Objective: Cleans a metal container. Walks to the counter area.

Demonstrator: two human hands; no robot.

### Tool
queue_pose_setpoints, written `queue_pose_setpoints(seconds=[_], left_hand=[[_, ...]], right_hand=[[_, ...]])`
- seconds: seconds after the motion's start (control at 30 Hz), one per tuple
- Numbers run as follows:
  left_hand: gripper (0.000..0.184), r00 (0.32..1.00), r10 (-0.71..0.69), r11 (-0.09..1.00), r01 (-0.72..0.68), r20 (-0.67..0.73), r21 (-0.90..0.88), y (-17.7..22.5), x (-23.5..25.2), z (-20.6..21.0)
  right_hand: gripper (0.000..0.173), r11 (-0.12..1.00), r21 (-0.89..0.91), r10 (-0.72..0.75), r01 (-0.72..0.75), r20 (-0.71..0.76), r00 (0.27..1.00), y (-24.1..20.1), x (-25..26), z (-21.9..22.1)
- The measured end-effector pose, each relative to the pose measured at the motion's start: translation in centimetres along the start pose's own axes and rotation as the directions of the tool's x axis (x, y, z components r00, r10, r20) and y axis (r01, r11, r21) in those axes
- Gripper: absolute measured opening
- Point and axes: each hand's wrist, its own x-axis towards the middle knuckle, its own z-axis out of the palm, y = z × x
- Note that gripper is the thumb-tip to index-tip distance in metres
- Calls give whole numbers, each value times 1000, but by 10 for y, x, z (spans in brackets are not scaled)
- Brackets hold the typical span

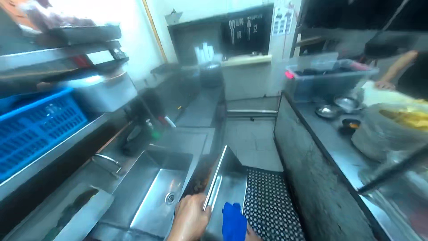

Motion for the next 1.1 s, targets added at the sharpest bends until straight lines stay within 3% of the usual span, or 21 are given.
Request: queue_pose_setpoints(seconds=[0.13,0.27,0.4,0.53,0.73,0.9,1.1], left_hand=[[23,998,-64,998,63,-26,-28,1,68,-28],[22,981,-121,990,108,-151,-89,-6,134,-54],[25,954,-193,979,173,-228,-103,-21,214,-76],[27,952,-192,981,182,-239,-63,-41,301,-110],[28,945,-231,972,214,-232,-96,-53,420,-151],[30,942,-282,957,264,-184,-118,-52,504,-158],[33,924,-348,937,343,-156,-59,-21,589,-165]], right_hand=[[32,998,-25,-60,63,111,992,85,77,-72],[36,993,-95,74,-69,48,996,167,184,-135],[25,992,-127,-1,22,164,986,214,281,-145],[27,994,-16,-97,107,303,948,232,359,-142],[21,982,99,-188,160,526,829,264,462,-163],[26,985,4,-146,171,543,827,348,540,-163],[46,968,98,-237,230,651,721,419,608,-171]])
